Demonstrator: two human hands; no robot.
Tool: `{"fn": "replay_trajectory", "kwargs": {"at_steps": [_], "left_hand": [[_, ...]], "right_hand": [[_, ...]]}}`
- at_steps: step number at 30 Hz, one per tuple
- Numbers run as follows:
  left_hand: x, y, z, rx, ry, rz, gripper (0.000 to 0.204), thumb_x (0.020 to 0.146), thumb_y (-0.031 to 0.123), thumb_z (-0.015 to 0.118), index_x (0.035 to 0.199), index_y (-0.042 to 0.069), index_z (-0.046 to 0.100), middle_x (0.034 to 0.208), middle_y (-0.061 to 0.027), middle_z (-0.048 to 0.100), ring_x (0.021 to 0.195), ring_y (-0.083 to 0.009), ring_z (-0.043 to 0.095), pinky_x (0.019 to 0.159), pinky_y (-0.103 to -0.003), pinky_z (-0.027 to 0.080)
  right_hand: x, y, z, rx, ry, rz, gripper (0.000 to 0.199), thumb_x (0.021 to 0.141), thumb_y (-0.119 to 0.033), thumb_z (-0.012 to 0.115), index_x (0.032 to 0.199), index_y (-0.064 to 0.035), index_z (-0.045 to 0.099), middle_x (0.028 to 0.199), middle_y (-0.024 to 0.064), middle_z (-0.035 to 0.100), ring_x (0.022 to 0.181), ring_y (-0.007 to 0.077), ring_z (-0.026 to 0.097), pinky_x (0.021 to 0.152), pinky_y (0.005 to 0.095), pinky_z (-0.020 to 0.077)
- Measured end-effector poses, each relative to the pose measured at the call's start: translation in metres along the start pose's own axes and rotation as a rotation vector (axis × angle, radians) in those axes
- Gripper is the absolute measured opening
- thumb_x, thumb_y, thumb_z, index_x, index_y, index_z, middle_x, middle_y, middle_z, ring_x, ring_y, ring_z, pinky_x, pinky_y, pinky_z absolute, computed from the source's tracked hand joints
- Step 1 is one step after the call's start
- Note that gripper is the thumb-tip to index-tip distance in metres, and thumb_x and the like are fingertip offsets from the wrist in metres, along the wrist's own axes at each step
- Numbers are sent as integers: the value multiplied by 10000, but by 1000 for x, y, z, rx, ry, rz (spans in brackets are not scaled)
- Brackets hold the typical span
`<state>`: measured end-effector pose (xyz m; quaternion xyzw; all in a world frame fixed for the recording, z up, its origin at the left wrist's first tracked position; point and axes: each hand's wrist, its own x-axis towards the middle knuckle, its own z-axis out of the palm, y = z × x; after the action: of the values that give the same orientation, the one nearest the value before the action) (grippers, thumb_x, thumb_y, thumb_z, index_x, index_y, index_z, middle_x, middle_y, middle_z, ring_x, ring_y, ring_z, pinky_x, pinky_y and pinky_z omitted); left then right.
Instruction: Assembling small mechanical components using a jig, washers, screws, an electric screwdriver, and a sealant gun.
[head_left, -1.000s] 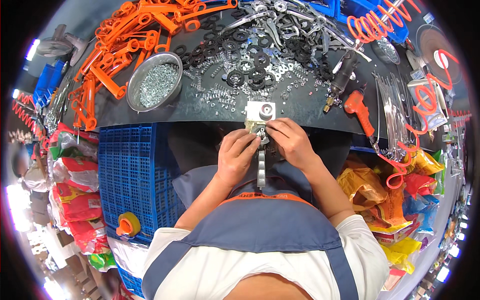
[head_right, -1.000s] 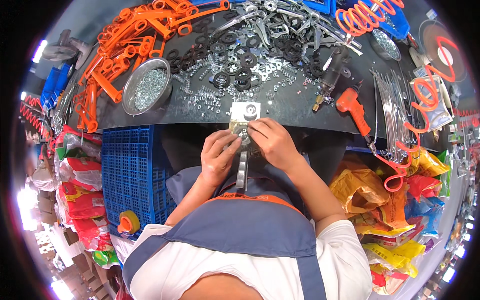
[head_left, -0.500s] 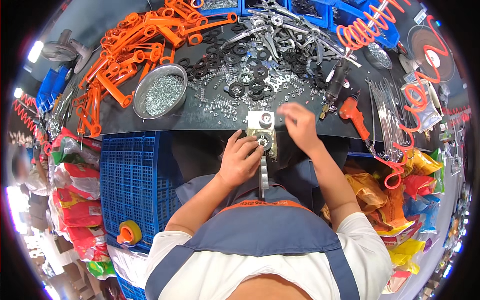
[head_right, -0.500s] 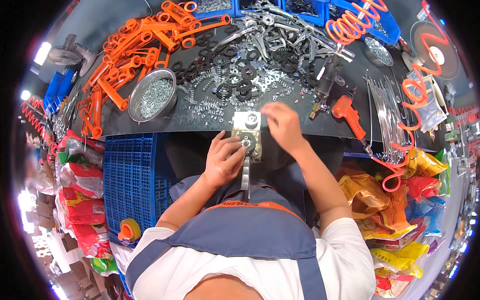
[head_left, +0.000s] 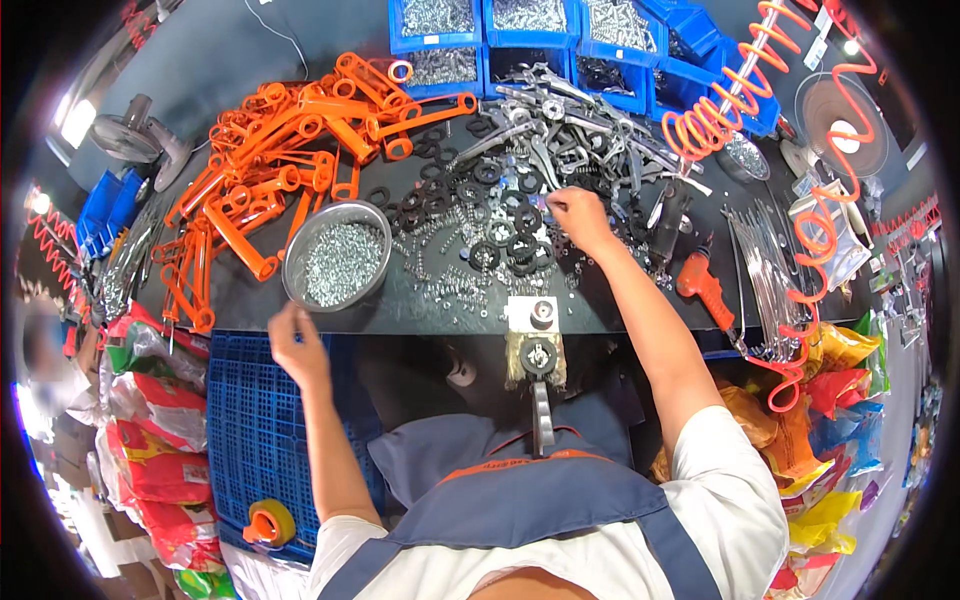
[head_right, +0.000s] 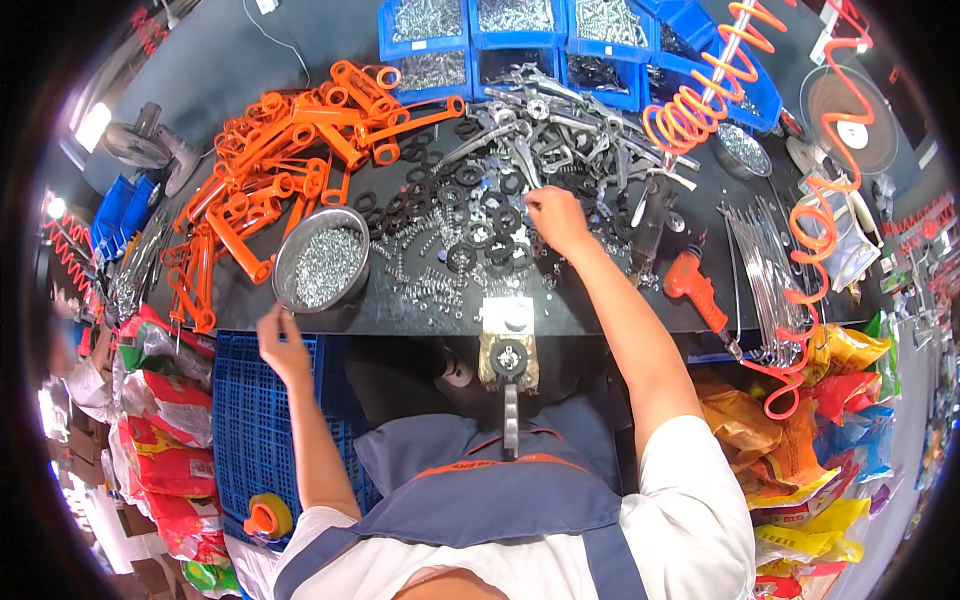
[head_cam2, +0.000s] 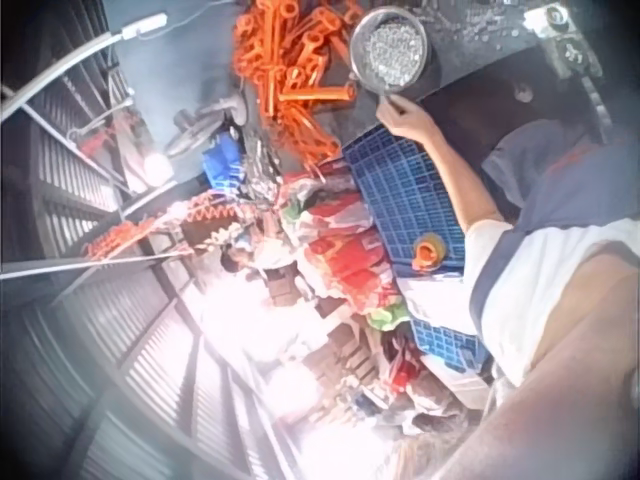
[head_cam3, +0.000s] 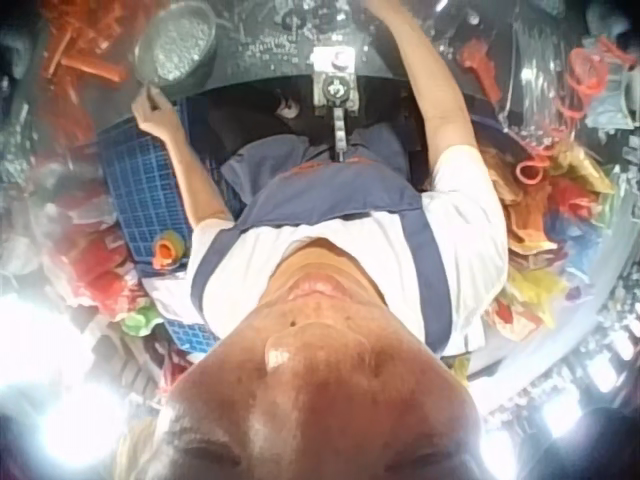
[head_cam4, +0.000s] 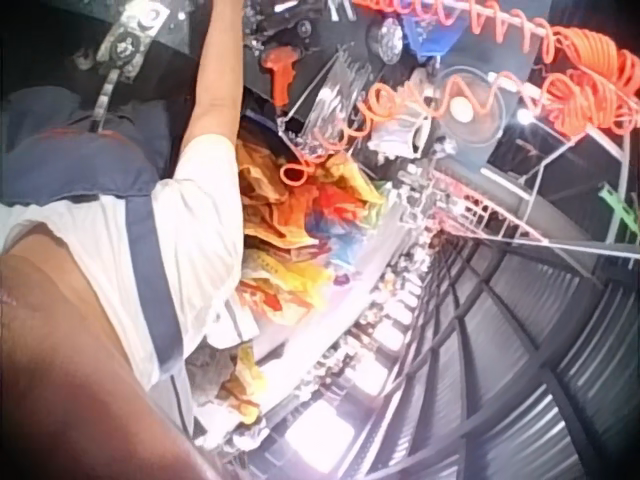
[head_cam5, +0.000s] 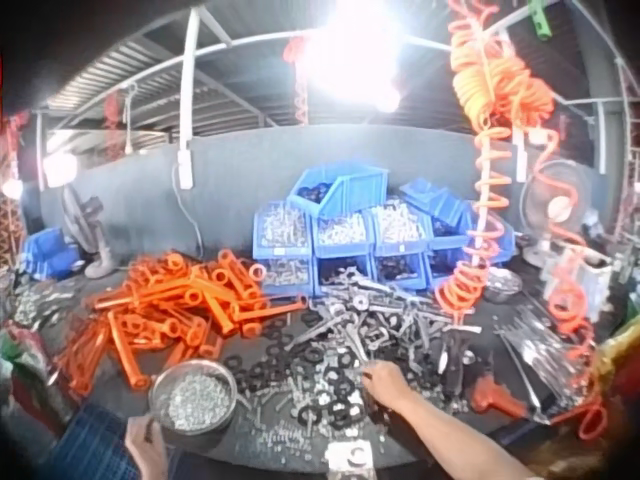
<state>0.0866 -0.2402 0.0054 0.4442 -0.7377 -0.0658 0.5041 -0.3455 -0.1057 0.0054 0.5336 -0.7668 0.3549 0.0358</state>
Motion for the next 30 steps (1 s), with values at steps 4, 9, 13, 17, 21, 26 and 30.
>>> {"fn": "replay_trajectory", "kwargs": {"at_steps": [4, 9, 13, 17, 21, 26, 30], "left_hand": [[65, -104, 34, 31, 153, -155, 345, 879, 185, 582, 1128, -50, 543, 1026, -227, 581, 933, -318, 572, 796, -382, 463], [107, -156, 81, 60, -49, -296, 504, 847, 325, 637, 1117, -85, 524, 975, -265, 588, 898, -322, 590, 782, -362, 461], [105, -134, 89, -285, -114, -417, 336, 829, 245, 634, 804, -89, 615, 739, -186, 630, 653, -222, 611, 637, -282, 462], [109, -125, 67, -859, 100, -695, 135, 767, 72, 578, 782, -61, 599, 757, -111, 608, 670, -211, 587, 622, -297, 448], [106, -126, 38, -980, 141, -896, 259, 874, 167, 563, 952, -80, 561, 863, -168, 613, 866, -270, 606, 755, -354, 485], [76, -119, -10, -1443, 0, -994, 343, 935, 163, 514, 1172, -69, 426, 1111, -245, 551, 1013, -314, 570, 821, -407, 494], [34, -55, -38, -1487, -67, -696, 491, 961, 288, 464, 1291, -62, 362, 1284, -274, 440, 936, -256, 539, 792, -326, 474]], "right_hand": [[41, 6, 25, -2, 82, -104, 175, 772, -74, 595, 927, -49, 673, 925, 150, 640, 885, 342, 609, 778, 415, 490], [53, 4, 46, -409, -209, -307, 236, 871, -240, 517, 981, -70, 639, 1018, 113, 627, 1005, 286, 581, 943, 417, 401], [19, 9, 21, -370, -269, -296, 247, 885, -268, 506, 959, -80, 647, 988, 78, 621, 1007, 269, 567, 947, 437, 383], [-14, 16, -4, -208, -195, -275, 268, 886, -305, 522, 955, -76, 642, 1019, 63, 610, 1017, 268, 555, 914, 447, 387], [-35, 27, -26, -229, -216, -245, 255, 849, -304, 576, 966, -84, 634, 1031, 60, 610, 1024, 255, 557, 891, 466, 389], [-39, 34, -39, -310, -292, -193, 196, 759, -182, 666, 927, -88, 633, 1001, 53, 613, 1018, 253, 560, 837, 493, 407], [-41, 27, -60, -205, -19, -242, 199, 759, -124, 666, 945, -54, 646, 983, 87, 628, 961, 265, 587, 779, 414, 469]]}}
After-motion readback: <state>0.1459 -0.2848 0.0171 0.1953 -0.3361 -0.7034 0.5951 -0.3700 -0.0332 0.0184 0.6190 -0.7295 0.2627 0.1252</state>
